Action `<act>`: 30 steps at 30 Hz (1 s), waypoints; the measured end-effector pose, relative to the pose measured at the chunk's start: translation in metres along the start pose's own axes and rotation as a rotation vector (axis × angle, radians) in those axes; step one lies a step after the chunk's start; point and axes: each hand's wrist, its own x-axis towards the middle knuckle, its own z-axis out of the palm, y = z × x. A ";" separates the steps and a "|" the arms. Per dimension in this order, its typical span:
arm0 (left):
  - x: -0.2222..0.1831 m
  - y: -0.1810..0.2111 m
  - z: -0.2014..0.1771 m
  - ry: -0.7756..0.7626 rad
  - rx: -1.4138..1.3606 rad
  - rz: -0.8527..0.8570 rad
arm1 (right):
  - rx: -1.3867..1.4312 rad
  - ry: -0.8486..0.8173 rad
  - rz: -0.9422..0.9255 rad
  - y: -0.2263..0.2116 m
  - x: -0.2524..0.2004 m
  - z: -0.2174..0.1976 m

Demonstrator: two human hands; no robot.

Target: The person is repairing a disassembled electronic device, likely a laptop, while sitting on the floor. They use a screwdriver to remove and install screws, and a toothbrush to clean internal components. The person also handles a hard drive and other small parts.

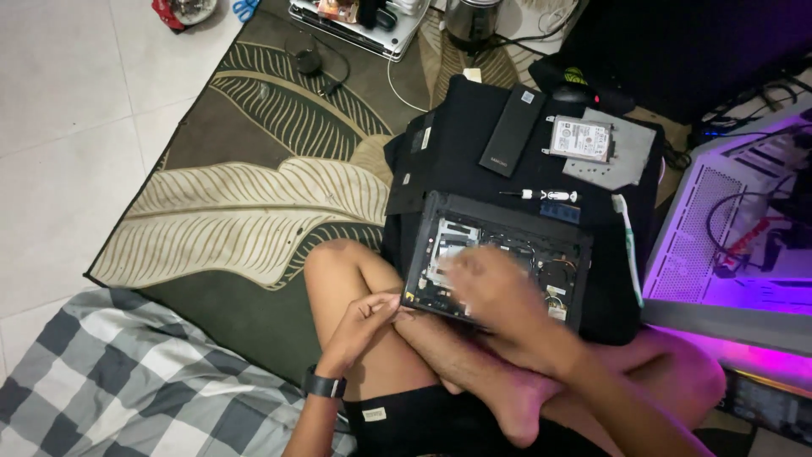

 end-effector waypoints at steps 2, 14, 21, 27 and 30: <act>0.000 0.000 0.002 0.016 0.010 0.007 | -0.022 0.032 0.103 0.064 -0.002 -0.010; -0.014 0.042 0.045 0.099 0.319 -0.102 | -0.373 -0.234 0.227 0.180 0.003 -0.046; -0.009 0.021 0.046 0.025 0.034 -0.018 | -0.207 0.028 0.312 0.112 -0.015 -0.089; -0.013 0.019 0.053 0.252 0.155 0.002 | 0.228 0.211 0.843 0.078 -0.129 -0.101; -0.005 0.014 0.044 0.434 0.396 0.240 | 0.149 0.083 0.965 0.051 -0.150 -0.111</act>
